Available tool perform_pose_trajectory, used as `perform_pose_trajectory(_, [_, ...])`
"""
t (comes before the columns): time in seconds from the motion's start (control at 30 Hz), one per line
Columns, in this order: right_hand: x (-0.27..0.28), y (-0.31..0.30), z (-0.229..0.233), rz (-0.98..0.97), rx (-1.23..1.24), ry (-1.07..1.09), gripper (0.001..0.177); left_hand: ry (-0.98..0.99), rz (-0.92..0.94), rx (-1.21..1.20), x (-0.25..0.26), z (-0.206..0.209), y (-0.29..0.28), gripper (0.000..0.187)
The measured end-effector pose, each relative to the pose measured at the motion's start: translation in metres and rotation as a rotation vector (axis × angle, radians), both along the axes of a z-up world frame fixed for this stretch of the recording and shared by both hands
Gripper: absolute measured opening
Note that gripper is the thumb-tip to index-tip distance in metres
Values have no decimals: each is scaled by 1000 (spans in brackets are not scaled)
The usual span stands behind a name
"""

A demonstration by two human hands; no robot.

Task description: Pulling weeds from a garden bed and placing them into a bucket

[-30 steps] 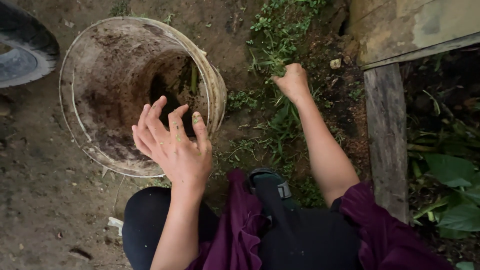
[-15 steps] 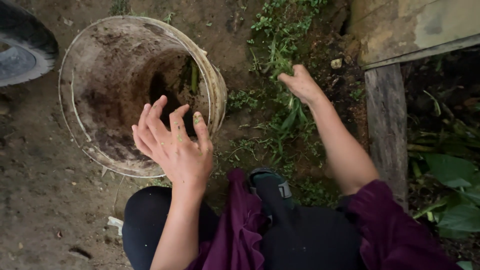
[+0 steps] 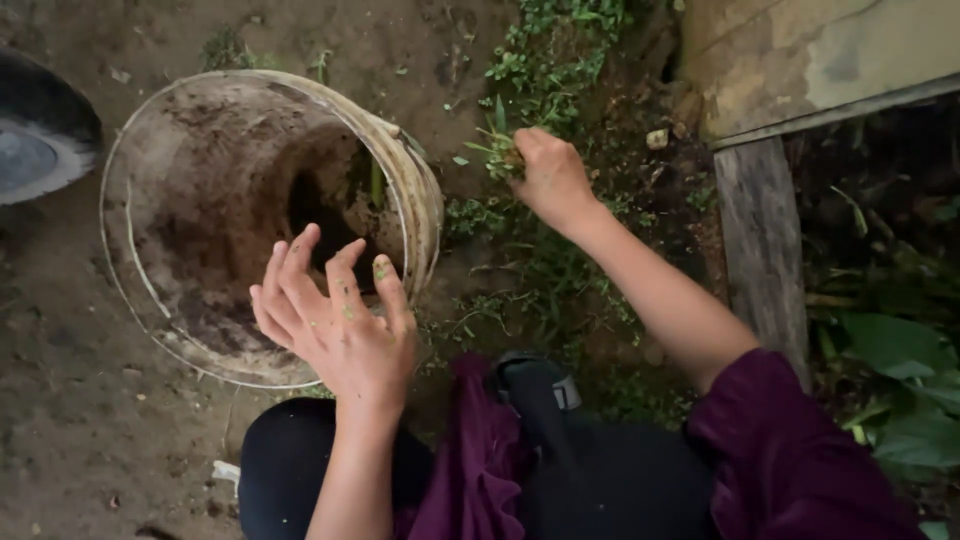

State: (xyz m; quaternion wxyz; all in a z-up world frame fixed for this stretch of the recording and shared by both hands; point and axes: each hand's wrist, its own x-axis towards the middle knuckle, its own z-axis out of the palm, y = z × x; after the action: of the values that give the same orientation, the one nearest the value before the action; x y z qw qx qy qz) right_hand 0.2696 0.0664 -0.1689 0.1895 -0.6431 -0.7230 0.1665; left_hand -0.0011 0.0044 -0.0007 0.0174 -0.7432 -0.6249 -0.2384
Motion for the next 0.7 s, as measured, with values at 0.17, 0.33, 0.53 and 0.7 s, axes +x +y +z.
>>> perform_pose_trajectory(0.17, [13,63,1,-127,248,116,17,2,22,5,0,-1,1,19])
perform_pose_trajectory(0.33, [61,145,-14,-185,560,269,25,43,30,10,1,0,5,20])
perform_pose_trajectory(0.53, [37,222,-58,53,434,-114,38,100,-30,11,-3,-2,7,37])
perform_pose_trajectory(0.7, [18,257,-80,64,414,-927,63,134,-108,13,-6,-7,6,47])
